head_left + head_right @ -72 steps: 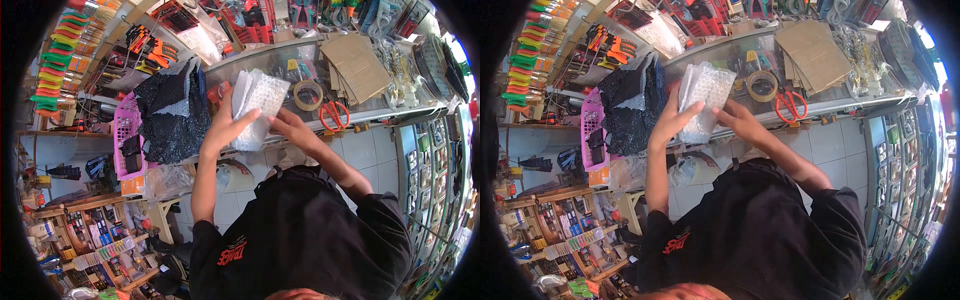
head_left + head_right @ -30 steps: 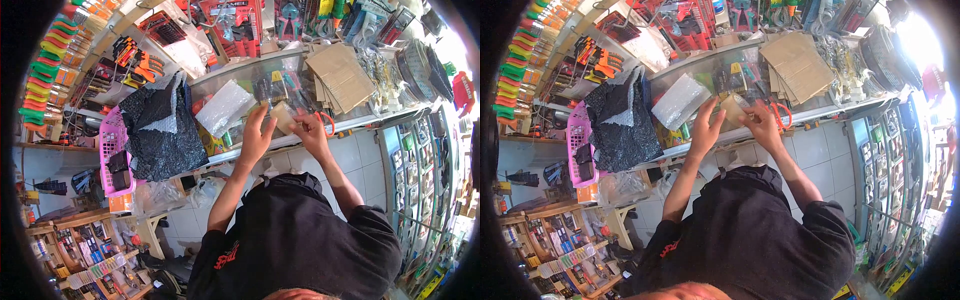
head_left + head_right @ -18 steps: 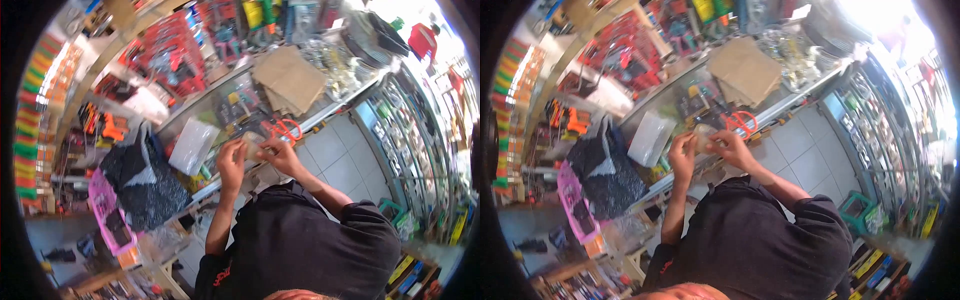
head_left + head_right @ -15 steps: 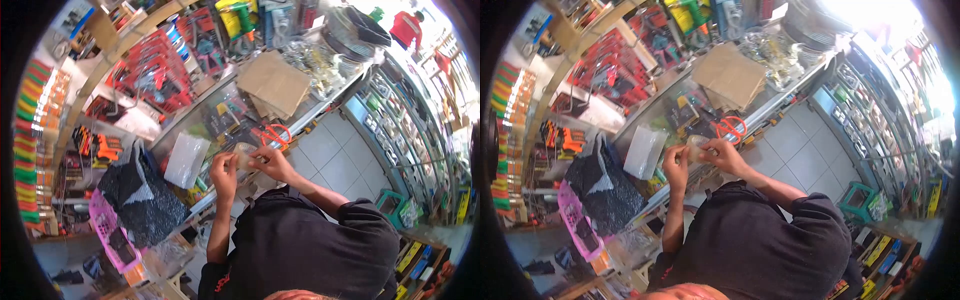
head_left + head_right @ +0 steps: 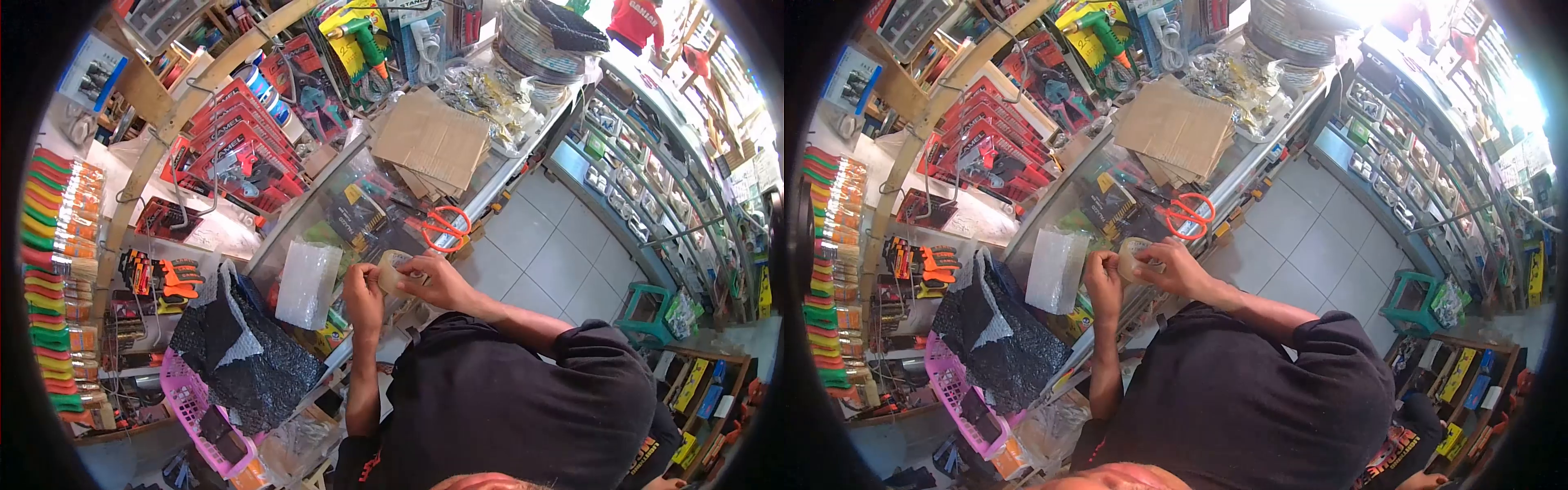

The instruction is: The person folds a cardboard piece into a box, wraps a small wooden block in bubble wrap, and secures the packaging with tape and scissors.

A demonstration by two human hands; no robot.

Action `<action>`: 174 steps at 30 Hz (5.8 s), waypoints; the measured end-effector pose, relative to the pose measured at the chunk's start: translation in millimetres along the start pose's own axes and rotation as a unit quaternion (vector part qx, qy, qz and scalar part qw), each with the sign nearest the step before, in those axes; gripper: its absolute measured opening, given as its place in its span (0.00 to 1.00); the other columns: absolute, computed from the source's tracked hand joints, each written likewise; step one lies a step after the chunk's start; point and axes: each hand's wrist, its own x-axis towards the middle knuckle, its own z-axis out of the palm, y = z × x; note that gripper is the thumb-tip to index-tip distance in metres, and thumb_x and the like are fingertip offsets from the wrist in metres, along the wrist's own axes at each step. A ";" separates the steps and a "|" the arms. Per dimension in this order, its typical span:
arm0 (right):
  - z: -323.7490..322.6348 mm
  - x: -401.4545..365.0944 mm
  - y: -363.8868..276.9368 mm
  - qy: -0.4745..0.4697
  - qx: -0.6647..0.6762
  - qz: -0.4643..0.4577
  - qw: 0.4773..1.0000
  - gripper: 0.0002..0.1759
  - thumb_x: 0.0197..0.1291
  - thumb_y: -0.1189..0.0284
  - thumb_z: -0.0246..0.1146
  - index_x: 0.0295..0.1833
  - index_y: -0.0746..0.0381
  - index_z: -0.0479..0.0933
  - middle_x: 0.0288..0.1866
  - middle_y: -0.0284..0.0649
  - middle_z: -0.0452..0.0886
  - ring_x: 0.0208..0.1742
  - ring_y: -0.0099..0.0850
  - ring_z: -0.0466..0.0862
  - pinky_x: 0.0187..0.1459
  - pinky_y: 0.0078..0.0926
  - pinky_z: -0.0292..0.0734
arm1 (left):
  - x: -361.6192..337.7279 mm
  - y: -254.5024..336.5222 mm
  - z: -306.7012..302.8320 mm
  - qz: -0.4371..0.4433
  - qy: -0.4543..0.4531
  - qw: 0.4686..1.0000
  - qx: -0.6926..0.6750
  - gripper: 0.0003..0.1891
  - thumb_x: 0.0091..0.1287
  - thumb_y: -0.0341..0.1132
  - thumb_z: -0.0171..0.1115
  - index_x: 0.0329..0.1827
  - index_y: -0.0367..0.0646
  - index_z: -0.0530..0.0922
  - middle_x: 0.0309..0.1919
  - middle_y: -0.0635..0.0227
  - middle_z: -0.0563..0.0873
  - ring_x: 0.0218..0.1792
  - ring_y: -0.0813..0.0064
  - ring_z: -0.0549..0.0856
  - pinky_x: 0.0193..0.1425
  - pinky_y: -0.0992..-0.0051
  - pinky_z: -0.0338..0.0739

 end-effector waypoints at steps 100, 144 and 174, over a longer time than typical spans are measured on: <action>-104.0 43.3 80.4 -0.152 -0.203 -0.036 0.967 0.33 0.52 0.61 0.73 0.64 0.63 0.82 0.54 0.52 0.86 0.55 0.54 0.87 0.54 0.48 0.84 | 155.3 29.1 -30.3 0.100 -0.194 0.945 0.244 0.07 0.62 0.31 0.79 0.41 0.43 0.91 0.40 0.67 0.92 0.50 0.59 0.83 0.67 0.59 0.72; -148.0 178.5 16.6 -0.290 -0.347 -0.264 0.852 0.37 0.44 0.50 0.76 0.56 0.64 0.81 0.44 0.52 0.86 0.52 0.54 0.85 0.55 0.51 0.79 | 144.5 24.4 -31.3 0.095 -0.179 0.951 0.234 0.09 0.68 0.33 0.75 0.45 0.37 0.89 0.42 0.57 0.91 0.49 0.57 0.86 0.59 0.60 0.79; -111.9 224.0 21.6 -0.375 -0.292 -0.305 0.825 0.38 0.53 0.39 0.77 0.57 0.57 0.85 0.40 0.52 0.89 0.47 0.57 0.89 0.49 0.54 0.80 | 132.8 30.6 -32.4 0.102 -0.162 0.948 0.253 0.07 0.67 0.32 0.74 0.43 0.39 0.88 0.44 0.58 0.91 0.54 0.51 0.85 0.62 0.56 0.77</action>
